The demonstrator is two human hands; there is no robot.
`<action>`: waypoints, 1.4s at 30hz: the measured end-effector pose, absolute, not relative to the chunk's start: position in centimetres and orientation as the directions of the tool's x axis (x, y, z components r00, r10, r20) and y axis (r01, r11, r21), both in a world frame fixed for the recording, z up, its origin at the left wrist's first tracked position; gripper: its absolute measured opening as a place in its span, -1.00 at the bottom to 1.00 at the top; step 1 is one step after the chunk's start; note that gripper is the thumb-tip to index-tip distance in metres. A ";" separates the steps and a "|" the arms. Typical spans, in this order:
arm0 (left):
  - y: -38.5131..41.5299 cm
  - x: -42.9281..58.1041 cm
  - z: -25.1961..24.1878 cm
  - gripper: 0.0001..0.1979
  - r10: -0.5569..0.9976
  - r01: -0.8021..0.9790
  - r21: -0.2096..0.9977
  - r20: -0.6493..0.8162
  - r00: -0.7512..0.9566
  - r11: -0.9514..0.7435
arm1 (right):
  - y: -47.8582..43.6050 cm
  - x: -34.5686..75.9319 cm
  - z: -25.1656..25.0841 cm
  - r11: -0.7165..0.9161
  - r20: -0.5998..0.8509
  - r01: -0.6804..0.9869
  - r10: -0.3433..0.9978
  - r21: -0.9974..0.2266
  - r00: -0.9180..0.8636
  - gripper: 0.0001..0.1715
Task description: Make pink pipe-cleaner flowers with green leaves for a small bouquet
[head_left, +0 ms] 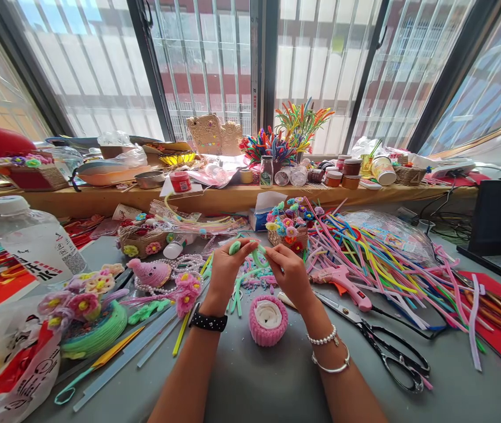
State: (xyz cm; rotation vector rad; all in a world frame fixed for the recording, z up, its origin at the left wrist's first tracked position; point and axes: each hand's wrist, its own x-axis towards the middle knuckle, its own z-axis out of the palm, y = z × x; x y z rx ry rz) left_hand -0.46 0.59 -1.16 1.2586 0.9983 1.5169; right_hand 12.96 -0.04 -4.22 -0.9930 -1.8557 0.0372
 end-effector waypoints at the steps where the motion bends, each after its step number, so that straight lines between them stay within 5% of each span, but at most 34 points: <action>1: 0.6 -0.5 -1.1 -0.81 0.963 -0.151 0.952 0.254 -0.087 -0.265 | -0.1 12.9 -4.1 0.666 0.740 0.591 0.653 -0.455 -0.165 -0.69; 5: 0.4 -0.2 -0.7 -0.80 0.967 -0.188 0.950 0.232 -0.102 -0.248 | -0.5 12.8 -3.6 0.657 0.707 0.549 0.689 -0.517 -0.158 -0.67; 20: 0.6 0.2 -1.4 -0.81 0.920 -0.038 0.932 0.347 -0.181 -0.359 | -0.2 12.1 -4.2 0.620 0.652 0.691 0.704 -0.372 -0.281 -0.73; 42: 0.5 0.1 -1.0 -0.78 0.955 -0.313 0.905 0.244 -0.170 -0.287 | 0.1 13.2 -4.2 0.628 0.684 0.500 0.723 -0.596 -0.092 -0.75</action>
